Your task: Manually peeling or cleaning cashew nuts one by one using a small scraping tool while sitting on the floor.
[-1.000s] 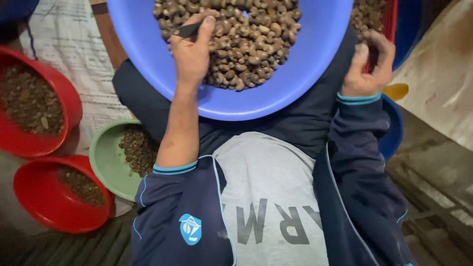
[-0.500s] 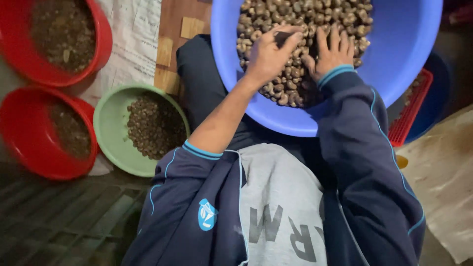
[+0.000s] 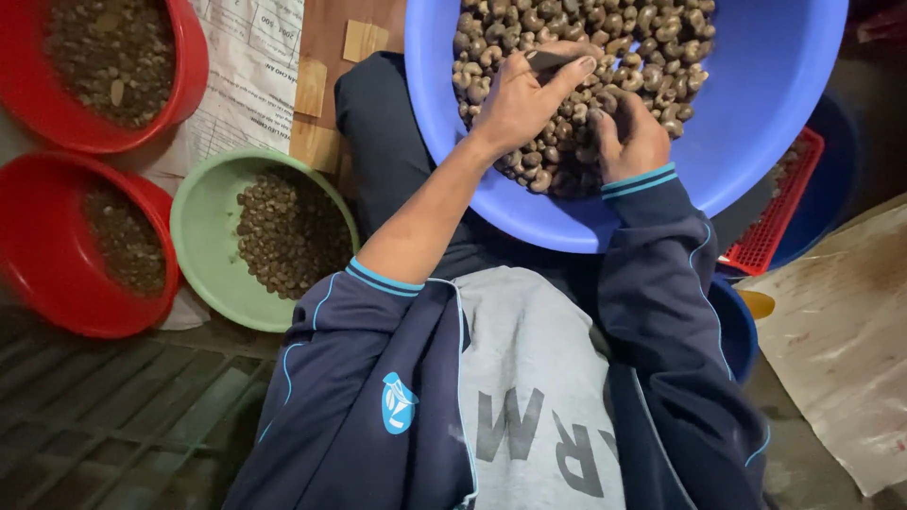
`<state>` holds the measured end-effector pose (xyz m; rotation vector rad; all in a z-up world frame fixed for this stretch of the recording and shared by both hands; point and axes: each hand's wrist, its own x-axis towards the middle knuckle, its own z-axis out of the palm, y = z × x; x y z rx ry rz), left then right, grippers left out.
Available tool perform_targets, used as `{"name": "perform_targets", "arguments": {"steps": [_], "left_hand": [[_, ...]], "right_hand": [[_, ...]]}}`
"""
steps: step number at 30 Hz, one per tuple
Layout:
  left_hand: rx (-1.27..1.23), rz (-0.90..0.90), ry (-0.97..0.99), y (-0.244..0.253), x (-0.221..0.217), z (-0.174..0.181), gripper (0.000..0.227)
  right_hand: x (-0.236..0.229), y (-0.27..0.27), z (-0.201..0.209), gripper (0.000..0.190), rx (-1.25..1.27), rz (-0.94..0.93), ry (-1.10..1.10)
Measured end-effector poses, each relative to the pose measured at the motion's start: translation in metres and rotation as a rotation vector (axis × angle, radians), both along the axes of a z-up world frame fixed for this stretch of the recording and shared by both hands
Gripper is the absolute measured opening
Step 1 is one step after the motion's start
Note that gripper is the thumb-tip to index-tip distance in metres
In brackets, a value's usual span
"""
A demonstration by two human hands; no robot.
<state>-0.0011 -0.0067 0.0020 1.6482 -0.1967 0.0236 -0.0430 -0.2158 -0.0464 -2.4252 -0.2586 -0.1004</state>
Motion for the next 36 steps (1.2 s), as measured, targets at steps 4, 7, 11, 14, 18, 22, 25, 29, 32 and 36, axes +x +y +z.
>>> {"name": "perform_targets", "arguments": {"steps": [4, 7, 11, 14, 18, 22, 25, 29, 32, 36], "left_hand": [[-0.218, -0.226, 0.009, -0.001, 0.001, -0.004, 0.019], [-0.107, -0.230, 0.039, 0.000, -0.004, 0.005, 0.021], [-0.183, -0.215, 0.062, 0.000, -0.003, -0.001, 0.020], [-0.231, -0.202, 0.079, -0.001, -0.004, 0.002, 0.019], [-0.410, -0.234, 0.190, -0.002, -0.004, 0.003, 0.018], [-0.352, -0.229, 0.162, -0.001, -0.003, -0.004, 0.020], [-0.322, -0.201, 0.216, -0.001, -0.004, 0.001, 0.024], [-0.257, -0.134, 0.157, -0.002, -0.003, 0.005, 0.022], [-0.314, -0.179, 0.144, -0.001, -0.003, 0.000, 0.020], [-0.256, -0.184, 0.117, 0.002, -0.003, 0.005, 0.021]], "right_hand": [[0.013, 0.008, -0.005, 0.029, 0.892, -0.216, 0.599], [0.019, 0.008, -0.009, 0.030, 1.055, -0.233, 0.614], [0.017, 0.015, 0.003, 0.045, 1.318, -0.231, 0.703], [0.015, 0.013, 0.002, 0.031, 1.359, -0.182, 0.661], [0.015, 0.011, 0.005, 0.036, 1.384, -0.178, 0.618], [0.014, 0.010, 0.001, 0.035, 1.464, -0.234, 0.636], [0.013, 0.013, 0.011, 0.035, 1.462, -0.207, 0.654], [0.012, 0.008, -0.004, 0.034, 1.522, -0.188, 0.647], [0.014, 0.006, -0.016, 0.036, 1.494, -0.177, 0.616], [0.015, 0.008, -0.008, 0.029, 1.479, -0.175, 0.578]]}}
